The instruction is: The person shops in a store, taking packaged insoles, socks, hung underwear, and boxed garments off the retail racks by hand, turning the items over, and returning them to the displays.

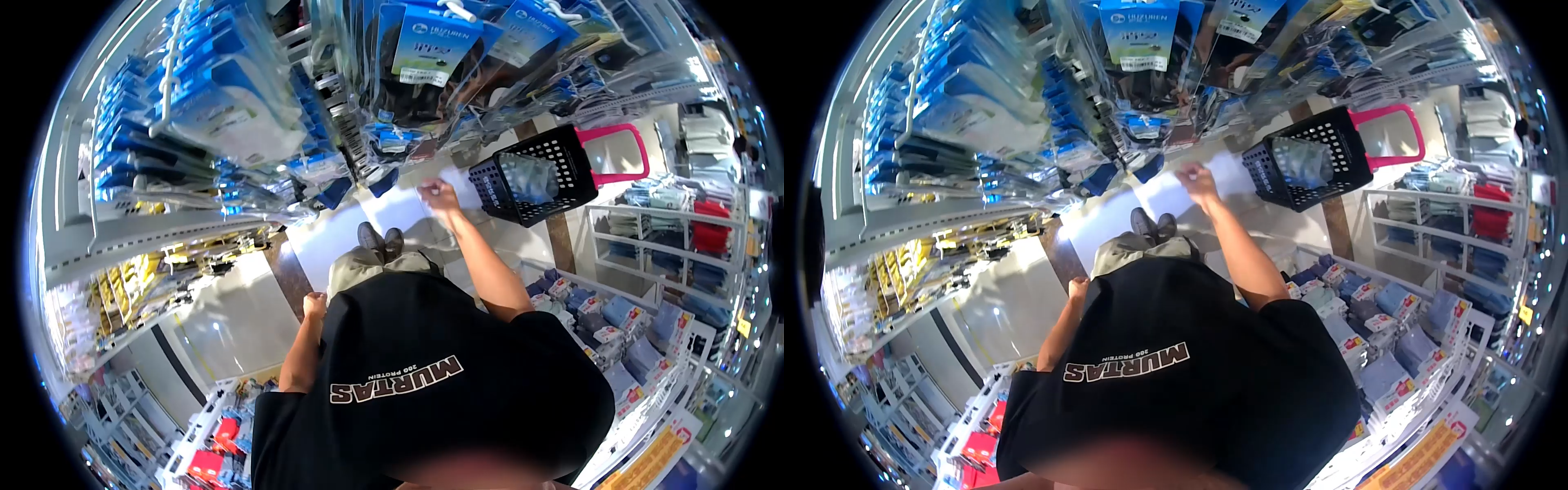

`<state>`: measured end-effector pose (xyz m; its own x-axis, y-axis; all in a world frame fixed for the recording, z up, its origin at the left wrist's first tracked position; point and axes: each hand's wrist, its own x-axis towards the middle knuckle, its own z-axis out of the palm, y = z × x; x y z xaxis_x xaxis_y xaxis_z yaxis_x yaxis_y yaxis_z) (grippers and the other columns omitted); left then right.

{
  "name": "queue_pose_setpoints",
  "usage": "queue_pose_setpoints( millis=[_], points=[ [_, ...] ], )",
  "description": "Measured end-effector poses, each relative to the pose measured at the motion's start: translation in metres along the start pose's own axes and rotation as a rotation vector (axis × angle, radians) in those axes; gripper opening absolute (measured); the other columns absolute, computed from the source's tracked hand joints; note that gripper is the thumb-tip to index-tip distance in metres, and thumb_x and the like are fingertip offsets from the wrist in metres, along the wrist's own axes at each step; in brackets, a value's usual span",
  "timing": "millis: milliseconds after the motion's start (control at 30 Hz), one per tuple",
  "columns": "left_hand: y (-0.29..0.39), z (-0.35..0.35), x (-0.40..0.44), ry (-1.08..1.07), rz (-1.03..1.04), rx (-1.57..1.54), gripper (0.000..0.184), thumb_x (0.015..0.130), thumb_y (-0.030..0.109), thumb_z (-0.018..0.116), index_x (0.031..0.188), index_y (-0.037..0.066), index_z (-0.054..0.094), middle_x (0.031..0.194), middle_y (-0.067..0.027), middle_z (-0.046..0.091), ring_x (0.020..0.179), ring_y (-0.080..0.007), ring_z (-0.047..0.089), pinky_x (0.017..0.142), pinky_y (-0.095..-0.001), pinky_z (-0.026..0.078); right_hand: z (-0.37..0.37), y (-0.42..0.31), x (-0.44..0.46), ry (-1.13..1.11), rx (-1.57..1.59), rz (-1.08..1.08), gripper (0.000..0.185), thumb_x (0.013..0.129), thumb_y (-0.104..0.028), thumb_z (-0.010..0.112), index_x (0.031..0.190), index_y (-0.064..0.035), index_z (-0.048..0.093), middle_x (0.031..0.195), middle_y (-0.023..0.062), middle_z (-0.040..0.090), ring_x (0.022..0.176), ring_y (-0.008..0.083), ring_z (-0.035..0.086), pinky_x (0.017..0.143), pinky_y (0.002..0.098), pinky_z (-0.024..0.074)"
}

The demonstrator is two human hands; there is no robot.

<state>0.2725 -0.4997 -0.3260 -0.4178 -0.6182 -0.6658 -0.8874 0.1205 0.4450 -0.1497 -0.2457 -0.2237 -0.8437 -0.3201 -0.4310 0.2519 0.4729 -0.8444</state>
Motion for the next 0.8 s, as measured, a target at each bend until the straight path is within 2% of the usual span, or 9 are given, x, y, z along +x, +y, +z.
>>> queue_pose_setpoints(
  millis=[67,200,267,333,400,433,533,700,800],
  points=[
    [0.035,-0.010,-0.003,-0.051,-0.036,-0.010,0.027,0.083,0.023,0.063,0.094,0.000,0.073,0.067,-0.0096,0.067,0.060,-0.0166,0.065,0.059,-0.0322,0.052,-0.009,0.007,-0.029,-0.124,0.058,0.201,0.035,0.083,-0.019,0.076,0.112,-0.0038,0.065,0.091,0.0064,0.068,0.075,0.0137,0.061,0.069,0.0294,0.0504],
    [0.052,0.004,0.066,-0.143,0.264,-0.102,0.029,0.086,0.025,0.064,0.093,-0.002,0.071,0.071,-0.0138,0.068,0.065,-0.0214,0.066,0.062,-0.0343,0.052,-0.012,0.055,-0.049,-0.024,-0.196,0.088,0.031,0.084,-0.017,0.073,0.111,-0.0034,0.066,0.089,0.0070,0.069,0.075,0.0129,0.062,0.070,0.0288,0.0504],
    [0.080,0.004,0.098,-0.240,0.366,0.047,0.028,0.085,0.026,0.062,0.092,0.000,0.071,0.085,-0.0196,0.071,0.078,-0.0269,0.069,0.071,-0.0387,0.053,-0.025,0.040,-0.065,0.009,-0.138,0.148,0.031,0.084,-0.016,0.073,0.111,-0.0030,0.066,0.089,0.0074,0.070,0.075,0.0130,0.062,0.069,0.0288,0.0506],
    [0.123,0.004,0.114,-0.153,0.473,0.243,0.027,0.086,0.025,0.062,0.092,0.000,0.071,0.087,-0.0187,0.071,0.082,-0.0275,0.069,0.075,-0.0392,0.053,-0.035,0.036,-0.056,0.029,-0.118,0.107,0.031,0.085,-0.013,0.071,0.113,-0.0028,0.065,0.089,0.0068,0.068,0.075,0.0125,0.062,0.066,0.0273,0.0496],
    [0.163,0.003,0.119,-0.196,0.469,-0.055,0.026,0.087,0.024,0.062,0.091,0.000,0.070,0.090,-0.0198,0.070,0.087,-0.0286,0.069,0.078,-0.0385,0.053,-0.047,0.014,-0.050,0.002,-0.056,0.111,0.030,0.086,-0.011,0.069,0.115,-0.0025,0.064,0.089,0.0063,0.068,0.074,0.0124,0.061,0.065,0.0267,0.0490],
    [0.185,0.003,0.114,-0.148,0.546,-0.098,0.026,0.087,0.024,0.063,0.092,0.000,0.070,0.090,-0.0190,0.070,0.089,-0.0292,0.069,0.078,-0.0380,0.053,-0.049,0.049,-0.022,0.044,0.081,-0.006,0.029,0.087,-0.010,0.068,0.114,-0.0019,0.064,0.089,0.0064,0.068,0.074,0.0125,0.061,0.064,0.0264,0.0486],
    [0.233,0.003,0.094,-0.139,0.546,-0.164,0.024,0.087,0.023,0.066,0.092,-0.001,0.069,0.091,-0.0169,0.071,0.085,-0.0274,0.070,0.077,-0.0362,0.053,-0.072,-0.057,-0.018,0.127,0.028,-0.005,0.033,0.087,-0.016,0.072,0.116,-0.0026,0.062,0.088,0.0045,0.066,0.071,0.0103,0.059,0.064,0.0259,0.0485],
    [0.255,0.028,0.067,-0.172,0.632,-0.159,0.021,0.086,0.019,0.068,0.093,-0.001,0.068,0.087,-0.0150,0.071,0.081,-0.0251,0.069,0.075,-0.0348,0.054,-0.104,-0.088,0.054,0.290,0.178,-0.492,0.055,0.084,-0.014,0.076,0.129,-0.0009,0.048,0.120,0.0108,0.057,0.102,0.0163,0.060,0.080,0.0302,0.0516],
    [0.263,0.058,0.045,-0.192,0.550,-0.219,0.026,0.086,0.021,0.070,0.096,-0.002,0.068,0.088,-0.0140,0.071,0.079,-0.0206,0.068,0.072,-0.0323,0.053,-0.125,-0.113,0.077,0.130,0.275,-0.421,0.078,0.076,-0.017,0.082,0.140,-0.0046,0.039,0.140,0.0177,0.043,0.125,0.0322,0.047,0.099,0.0416,0.0446]
  ],
)
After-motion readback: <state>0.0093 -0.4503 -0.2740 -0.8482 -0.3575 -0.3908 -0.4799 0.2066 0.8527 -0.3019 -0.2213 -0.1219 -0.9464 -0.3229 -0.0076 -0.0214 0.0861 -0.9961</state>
